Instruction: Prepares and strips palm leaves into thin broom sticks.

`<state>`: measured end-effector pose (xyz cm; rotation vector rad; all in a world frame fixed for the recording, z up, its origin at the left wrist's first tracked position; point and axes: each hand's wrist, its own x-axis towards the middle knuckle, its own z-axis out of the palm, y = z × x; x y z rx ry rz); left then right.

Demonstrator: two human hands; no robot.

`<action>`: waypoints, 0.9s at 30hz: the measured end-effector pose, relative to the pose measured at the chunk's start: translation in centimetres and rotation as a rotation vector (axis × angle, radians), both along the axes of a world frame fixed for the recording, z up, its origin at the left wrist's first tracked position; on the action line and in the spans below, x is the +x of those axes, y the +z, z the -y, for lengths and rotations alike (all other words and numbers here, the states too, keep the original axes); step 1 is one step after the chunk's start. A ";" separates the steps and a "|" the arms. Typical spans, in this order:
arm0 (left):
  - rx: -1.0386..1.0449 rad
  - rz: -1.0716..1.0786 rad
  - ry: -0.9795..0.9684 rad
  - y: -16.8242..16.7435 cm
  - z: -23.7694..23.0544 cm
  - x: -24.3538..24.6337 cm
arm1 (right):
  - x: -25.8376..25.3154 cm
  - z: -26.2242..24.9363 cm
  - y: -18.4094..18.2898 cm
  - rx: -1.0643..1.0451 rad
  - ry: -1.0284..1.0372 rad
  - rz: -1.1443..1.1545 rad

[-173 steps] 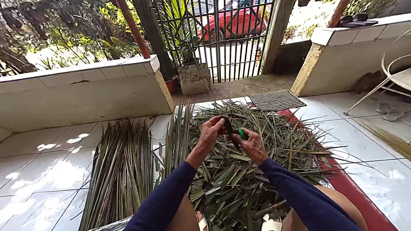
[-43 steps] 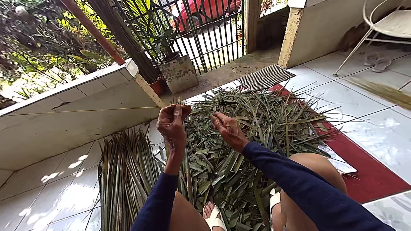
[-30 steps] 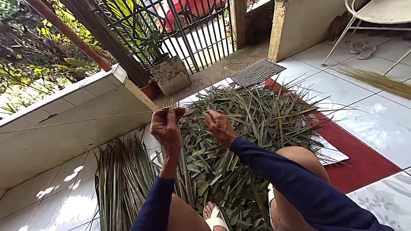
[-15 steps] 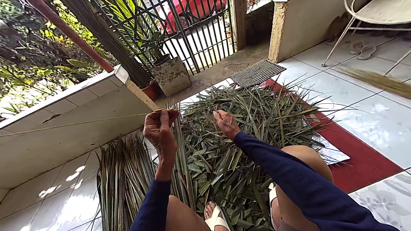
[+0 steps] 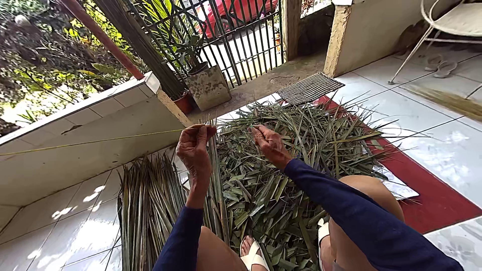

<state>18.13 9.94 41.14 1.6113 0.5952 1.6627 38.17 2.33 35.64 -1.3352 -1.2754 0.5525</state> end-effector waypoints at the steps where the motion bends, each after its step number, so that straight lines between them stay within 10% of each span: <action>1: 0.002 -0.013 -0.016 -0.1 0.1 0.4 | -0.8 0.3 0.4 0.011 0.047 -0.014; 27: 0.143 -0.175 -0.072 -0.8 0.4 1.6 | -1.3 0.3 1.6 -0.080 0.160 -0.012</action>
